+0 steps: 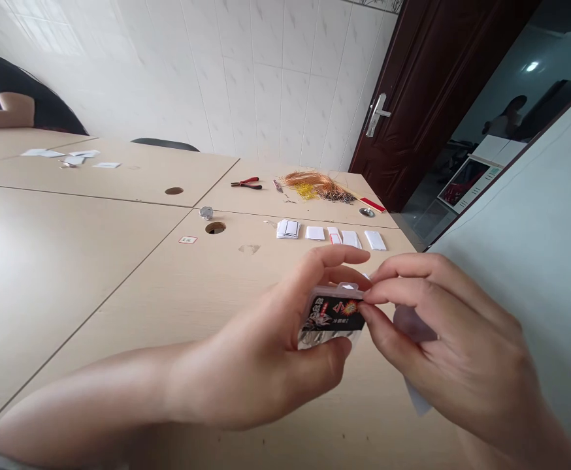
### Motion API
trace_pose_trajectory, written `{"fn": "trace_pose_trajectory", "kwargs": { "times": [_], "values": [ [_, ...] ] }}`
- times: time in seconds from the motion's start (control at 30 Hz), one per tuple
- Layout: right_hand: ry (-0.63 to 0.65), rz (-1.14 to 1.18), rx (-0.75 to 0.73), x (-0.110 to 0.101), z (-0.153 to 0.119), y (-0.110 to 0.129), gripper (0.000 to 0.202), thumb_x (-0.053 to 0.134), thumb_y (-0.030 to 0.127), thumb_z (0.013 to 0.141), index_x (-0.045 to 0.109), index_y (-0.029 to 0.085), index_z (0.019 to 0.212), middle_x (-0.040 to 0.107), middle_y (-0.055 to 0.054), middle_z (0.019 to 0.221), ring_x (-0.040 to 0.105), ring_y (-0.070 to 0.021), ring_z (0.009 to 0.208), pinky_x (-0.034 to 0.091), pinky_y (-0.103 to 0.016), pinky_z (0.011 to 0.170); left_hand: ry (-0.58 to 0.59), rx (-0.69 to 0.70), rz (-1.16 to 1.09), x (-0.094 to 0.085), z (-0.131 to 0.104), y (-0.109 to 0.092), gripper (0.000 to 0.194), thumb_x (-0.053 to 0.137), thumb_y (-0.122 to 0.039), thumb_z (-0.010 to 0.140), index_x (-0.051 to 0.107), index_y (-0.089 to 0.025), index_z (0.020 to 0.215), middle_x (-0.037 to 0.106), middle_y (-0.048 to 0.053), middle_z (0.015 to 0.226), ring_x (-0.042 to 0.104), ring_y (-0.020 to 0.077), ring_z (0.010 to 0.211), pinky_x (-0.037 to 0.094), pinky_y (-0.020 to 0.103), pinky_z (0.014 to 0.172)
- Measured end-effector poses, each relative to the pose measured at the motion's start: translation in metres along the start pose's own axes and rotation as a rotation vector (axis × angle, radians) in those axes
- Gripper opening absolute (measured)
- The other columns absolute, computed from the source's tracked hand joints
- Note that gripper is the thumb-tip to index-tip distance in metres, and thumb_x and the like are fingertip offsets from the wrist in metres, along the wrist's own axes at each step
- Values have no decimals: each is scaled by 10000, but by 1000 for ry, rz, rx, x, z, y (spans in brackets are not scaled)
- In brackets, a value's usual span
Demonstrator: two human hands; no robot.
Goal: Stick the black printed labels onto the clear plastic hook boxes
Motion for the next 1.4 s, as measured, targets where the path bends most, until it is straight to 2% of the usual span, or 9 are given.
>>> {"fn": "trace_pose_trajectory", "kwargs": {
  "times": [0.13,0.3,0.5,0.7,0.97,1.13,1.23,1.33,1.4],
  "values": [
    [-32,186,117,-7,3,-9,110,649,136,932,636,244,942,664,6,943,642,-120,808,531,-225,618,90,-190,-486,1,3,8,577,678,-18,812,526,-288,1299,669,38,1139,658,121,797,508,205,653],
    [-133,217,149,-20,7,-16,104,624,150,959,657,248,948,671,0,916,619,-123,748,499,-218,545,70,-306,-701,2,4,12,581,679,-15,702,622,-280,1216,725,49,1150,716,247,1021,568,300,783],
    [18,285,118,-11,10,-18,64,650,248,964,680,271,1016,698,1,977,647,-130,768,525,-218,565,97,-283,-708,1,5,9,579,665,20,716,612,-265,1218,749,29,1050,719,171,874,561,231,709],
    [198,370,111,0,6,-23,403,741,423,907,632,354,1289,629,-27,1235,544,-69,576,534,-217,502,31,-316,-636,-6,5,9,570,671,-55,732,600,-293,1245,751,20,926,699,172,726,529,243,634],
    [158,383,74,4,1,-19,361,728,298,932,631,300,1280,582,-22,1229,575,-61,684,520,-170,501,14,-345,-626,-9,4,11,623,690,-92,707,587,-306,1283,744,13,960,724,200,794,533,263,656],
    [157,300,74,4,2,-20,343,733,266,925,626,312,1247,593,-7,1211,577,-53,657,541,-189,540,33,-328,-591,-9,5,11,560,694,-93,780,564,-315,1277,740,3,913,688,144,695,522,233,629],
    [157,241,75,2,2,-19,343,677,196,937,604,318,1249,571,-22,1242,605,-70,694,529,-197,510,4,-247,-540,-11,6,7,517,665,-73,826,545,-294,1278,743,1,890,677,128,711,511,216,646],
    [69,195,54,-4,1,-14,312,626,109,909,613,284,1167,569,-61,1238,657,-150,904,505,-202,468,-28,-134,-402,-11,4,2,462,630,-57,875,530,-284,1265,751,4,994,682,128,830,515,205,696],
    [-5,154,57,-6,1,-11,229,638,109,904,625,260,1076,578,-64,1232,652,-125,818,495,-201,447,-48,-72,-241,-10,1,0,478,587,-38,903,491,-310,1284,732,4,1113,684,133,907,528,210,717]
  ]
}}
Point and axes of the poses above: each hand's wrist, its own z-axis towards the middle knuckle, its own x-axis out of the palm, y = z × x, the point moved 7 cm from there along z, towards the middle knuckle
